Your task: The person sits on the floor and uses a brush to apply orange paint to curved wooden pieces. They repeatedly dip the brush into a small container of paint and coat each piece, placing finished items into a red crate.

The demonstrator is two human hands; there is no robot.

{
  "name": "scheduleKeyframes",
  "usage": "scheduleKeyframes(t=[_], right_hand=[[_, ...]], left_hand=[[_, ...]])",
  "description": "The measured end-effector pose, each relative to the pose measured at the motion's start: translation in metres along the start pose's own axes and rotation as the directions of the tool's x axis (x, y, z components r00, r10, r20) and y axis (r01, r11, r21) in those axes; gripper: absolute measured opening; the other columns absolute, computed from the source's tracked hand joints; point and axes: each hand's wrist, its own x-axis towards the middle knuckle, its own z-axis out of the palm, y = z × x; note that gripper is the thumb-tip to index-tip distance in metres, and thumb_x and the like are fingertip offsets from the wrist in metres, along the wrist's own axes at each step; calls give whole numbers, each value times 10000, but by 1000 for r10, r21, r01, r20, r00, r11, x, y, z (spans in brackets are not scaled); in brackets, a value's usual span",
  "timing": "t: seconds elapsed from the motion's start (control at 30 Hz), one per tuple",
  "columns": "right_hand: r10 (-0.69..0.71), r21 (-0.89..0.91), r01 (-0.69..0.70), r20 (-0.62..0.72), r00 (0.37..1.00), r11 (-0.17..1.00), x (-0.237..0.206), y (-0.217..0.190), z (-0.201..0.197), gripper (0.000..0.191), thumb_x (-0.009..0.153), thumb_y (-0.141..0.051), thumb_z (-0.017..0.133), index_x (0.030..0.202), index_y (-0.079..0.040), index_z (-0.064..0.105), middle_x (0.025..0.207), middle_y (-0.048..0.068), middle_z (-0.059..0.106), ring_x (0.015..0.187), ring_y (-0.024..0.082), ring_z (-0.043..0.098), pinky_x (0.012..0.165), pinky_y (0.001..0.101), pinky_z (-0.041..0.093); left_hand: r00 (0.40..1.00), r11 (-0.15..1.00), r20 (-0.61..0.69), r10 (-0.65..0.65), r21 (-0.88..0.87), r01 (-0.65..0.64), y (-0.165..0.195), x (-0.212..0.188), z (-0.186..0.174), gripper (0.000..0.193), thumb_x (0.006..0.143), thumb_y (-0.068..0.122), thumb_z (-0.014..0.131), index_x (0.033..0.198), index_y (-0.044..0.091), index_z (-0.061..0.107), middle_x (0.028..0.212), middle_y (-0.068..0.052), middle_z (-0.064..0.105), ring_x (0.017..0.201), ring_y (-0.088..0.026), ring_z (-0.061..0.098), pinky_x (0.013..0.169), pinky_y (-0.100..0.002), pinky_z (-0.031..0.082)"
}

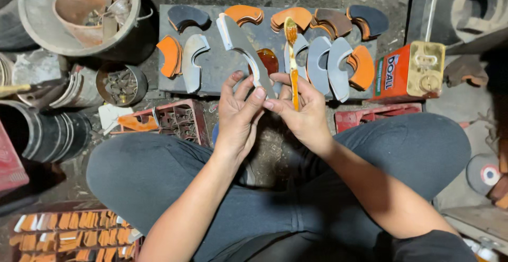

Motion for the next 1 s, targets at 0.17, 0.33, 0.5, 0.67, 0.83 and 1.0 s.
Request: scheduleKeyframes(t=[0.17,0.33,0.5,0.67,0.83,1.0], right_hand=[[-20,-81,24,50,999,996,5,-1,2,446,930,-39,782,1335,23,606,815,-82,478,723,19,428,676,190,373],[-57,-72,64,89,994,995,6,-3,-3,448,931,-48,783,1327,21,586,803,-70,472,715,20,419,667,195,369],[-41,-47,46,96,994,998,7,-4,-11,428,939,-46,760,1326,22,590,790,-63,478,694,20,428,632,191,350],[-60,-47,65,99,993,997,6,-4,-12,432,943,-39,761,1328,22,574,801,-62,479,698,17,439,631,189,362],[-50,-15,52,107,993,999,6,-4,-12,445,934,-22,761,1334,24,572,788,-56,490,691,18,445,628,187,358],[-58,-8,60,121,991,998,6,-5,-15,409,954,-22,740,1322,23,568,797,-57,496,697,19,454,631,189,379]], left_hand=[[999,1000,28,-24,2,24,10,-1,-3,651,947,71,732,1464,91,337,1377,-101,539,1197,-189,598,992,-325,526],[996,999,88,-23,30,21,12,-2,-1,692,965,96,712,1522,91,301,1428,-109,536,1238,-198,588,1020,-336,512],[993,999,113,-44,17,42,10,0,3,703,963,112,713,1520,80,285,1439,-116,531,1262,-205,587,1049,-355,515],[995,995,102,9,100,-19,6,0,5,700,960,106,726,1514,61,299,1432,-149,545,1232,-222,598,1031,-376,523],[994,998,104,-20,60,14,10,-1,4,670,973,104,706,1505,46,303,1431,-152,559,1243,-221,602,1032,-366,525],[994,998,113,-1,57,-5,10,-1,5,632,996,99,684,1498,27,307,1357,-173,613,1235,-228,613,1045,-375,528]])
